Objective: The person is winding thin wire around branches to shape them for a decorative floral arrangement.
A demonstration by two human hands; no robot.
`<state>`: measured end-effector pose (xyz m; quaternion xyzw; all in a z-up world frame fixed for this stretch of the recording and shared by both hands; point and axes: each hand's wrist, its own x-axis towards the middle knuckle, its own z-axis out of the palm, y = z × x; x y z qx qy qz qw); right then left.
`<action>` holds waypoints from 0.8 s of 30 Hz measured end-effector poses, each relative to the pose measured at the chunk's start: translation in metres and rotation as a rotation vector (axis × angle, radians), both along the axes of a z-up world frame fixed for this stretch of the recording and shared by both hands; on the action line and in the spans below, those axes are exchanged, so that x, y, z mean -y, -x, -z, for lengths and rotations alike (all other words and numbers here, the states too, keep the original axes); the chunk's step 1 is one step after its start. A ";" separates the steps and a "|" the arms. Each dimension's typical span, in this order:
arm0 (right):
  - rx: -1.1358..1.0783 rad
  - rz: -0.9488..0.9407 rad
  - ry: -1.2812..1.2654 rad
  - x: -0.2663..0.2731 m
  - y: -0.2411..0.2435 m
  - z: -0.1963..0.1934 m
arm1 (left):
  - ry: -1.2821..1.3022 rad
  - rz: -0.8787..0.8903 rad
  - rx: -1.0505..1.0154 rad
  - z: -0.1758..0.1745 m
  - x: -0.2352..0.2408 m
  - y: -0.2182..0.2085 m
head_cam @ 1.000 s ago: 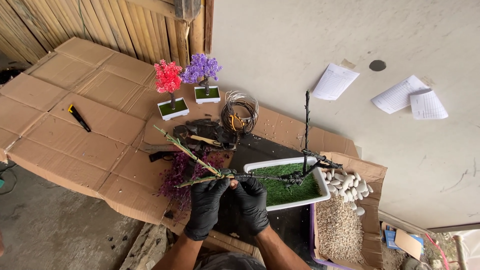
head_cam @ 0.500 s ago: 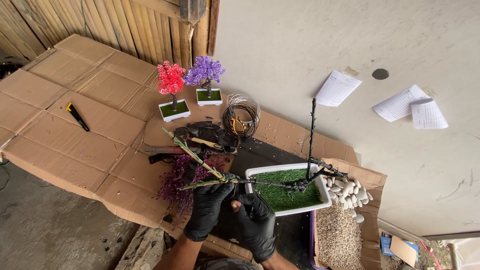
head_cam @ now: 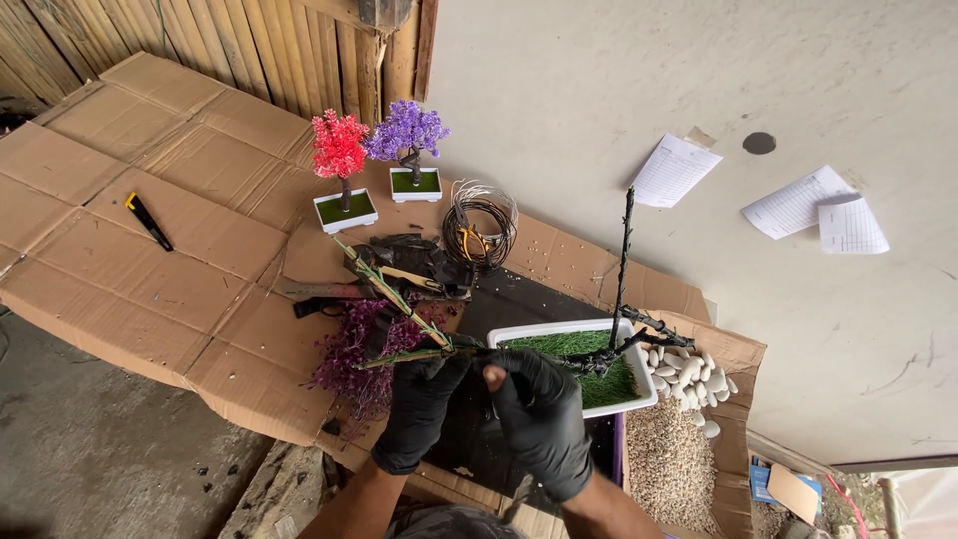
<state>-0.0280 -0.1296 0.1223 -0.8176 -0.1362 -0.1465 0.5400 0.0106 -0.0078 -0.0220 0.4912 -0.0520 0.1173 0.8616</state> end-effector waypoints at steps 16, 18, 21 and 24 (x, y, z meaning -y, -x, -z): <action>-0.299 -0.060 -0.189 -0.003 -0.051 -0.004 | -0.010 -0.167 -0.064 -0.020 0.019 -0.002; -0.300 -0.055 -0.226 0.002 -0.049 -0.013 | 0.078 -0.129 -0.051 0.000 0.023 -0.003; -0.114 -0.272 -0.164 0.008 -0.043 -0.028 | 0.167 -0.168 -0.135 0.013 0.025 -0.002; 0.013 -0.201 -0.352 0.012 -0.041 -0.023 | 0.146 -0.140 -0.187 0.018 0.025 -0.002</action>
